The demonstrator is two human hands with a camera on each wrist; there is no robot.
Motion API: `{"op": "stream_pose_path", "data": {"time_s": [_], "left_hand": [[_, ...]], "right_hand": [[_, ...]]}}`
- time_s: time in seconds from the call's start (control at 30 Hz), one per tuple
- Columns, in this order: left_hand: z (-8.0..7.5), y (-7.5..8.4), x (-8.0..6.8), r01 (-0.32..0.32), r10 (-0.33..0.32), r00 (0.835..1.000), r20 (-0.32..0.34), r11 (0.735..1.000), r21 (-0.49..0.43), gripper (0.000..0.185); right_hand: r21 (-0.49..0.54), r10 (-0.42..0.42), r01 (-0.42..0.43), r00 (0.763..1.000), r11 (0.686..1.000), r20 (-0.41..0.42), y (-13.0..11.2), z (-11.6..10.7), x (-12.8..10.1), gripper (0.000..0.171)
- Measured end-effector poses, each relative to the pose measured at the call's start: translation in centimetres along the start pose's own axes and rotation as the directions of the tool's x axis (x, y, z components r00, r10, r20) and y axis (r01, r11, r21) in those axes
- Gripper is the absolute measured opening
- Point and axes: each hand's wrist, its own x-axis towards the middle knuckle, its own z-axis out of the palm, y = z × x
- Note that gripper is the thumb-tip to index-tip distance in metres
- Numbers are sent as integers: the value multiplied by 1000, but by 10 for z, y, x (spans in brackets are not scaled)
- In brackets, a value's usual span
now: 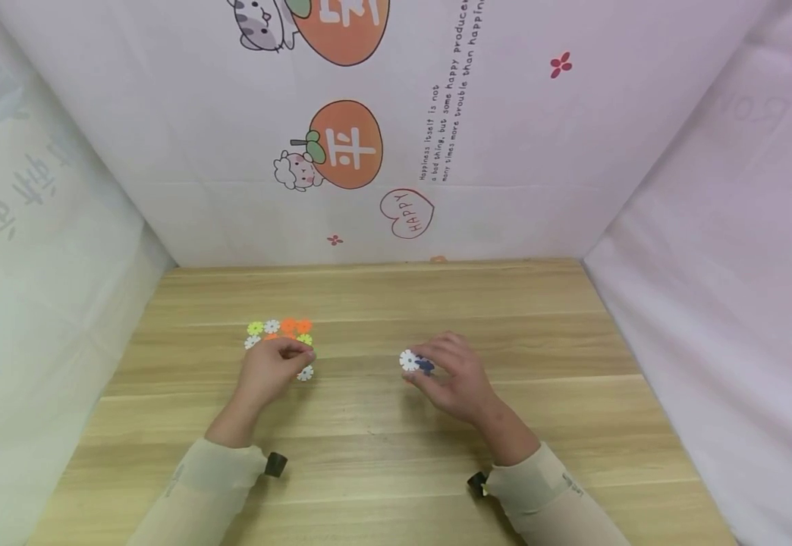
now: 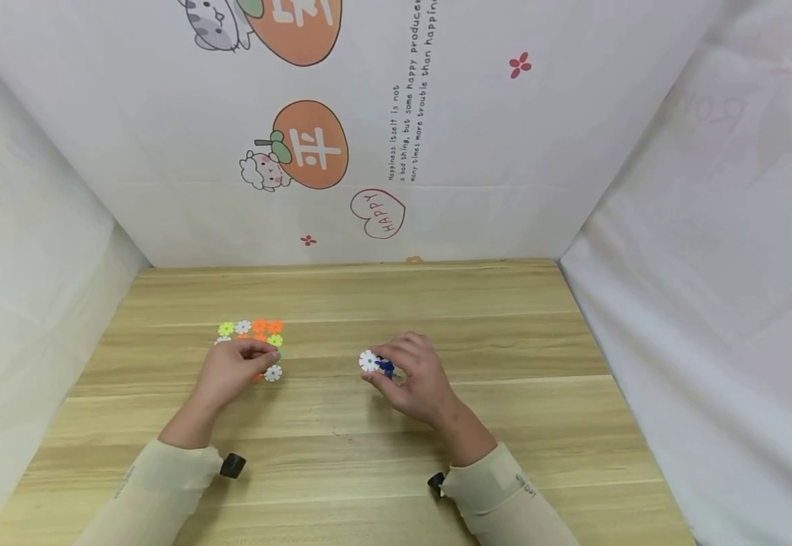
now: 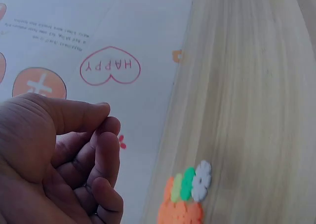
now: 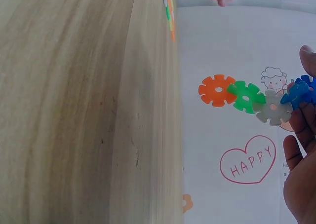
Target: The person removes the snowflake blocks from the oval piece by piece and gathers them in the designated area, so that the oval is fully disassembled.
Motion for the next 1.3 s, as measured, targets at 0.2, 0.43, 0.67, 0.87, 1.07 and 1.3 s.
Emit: {"op": "stream_pose_path", "data": {"time_s": [0.2,0.43,0.67,0.87,1.07,1.3], "left_hand": [[8,16,-2,-60,61,998,23,998,-21,15],[21,35,-4,-82,89,992,90,994,-73,8],[34,57,-7,-75,92,985,145,990,-119,8],[45,65,-10,-86,120,973,196,981,-174,10],[50,74,-12,-94,144,963,229,971,-218,21],[53,82,-13,-92,160,949,271,965,-247,26]], "right_hand": [[-19,4,-4,1000,1000,7,-2,0,2,32],[-21,-19,19,1000,1000,12,-3,4,3,32],[-24,-28,28,999,999,27,-6,6,5,31],[-15,-27,28,999,999,44,-6,7,5,32],[-11,-28,29,998,1000,54,-7,10,5,32],[12,-35,35,998,999,57,-10,11,8,32]]}}
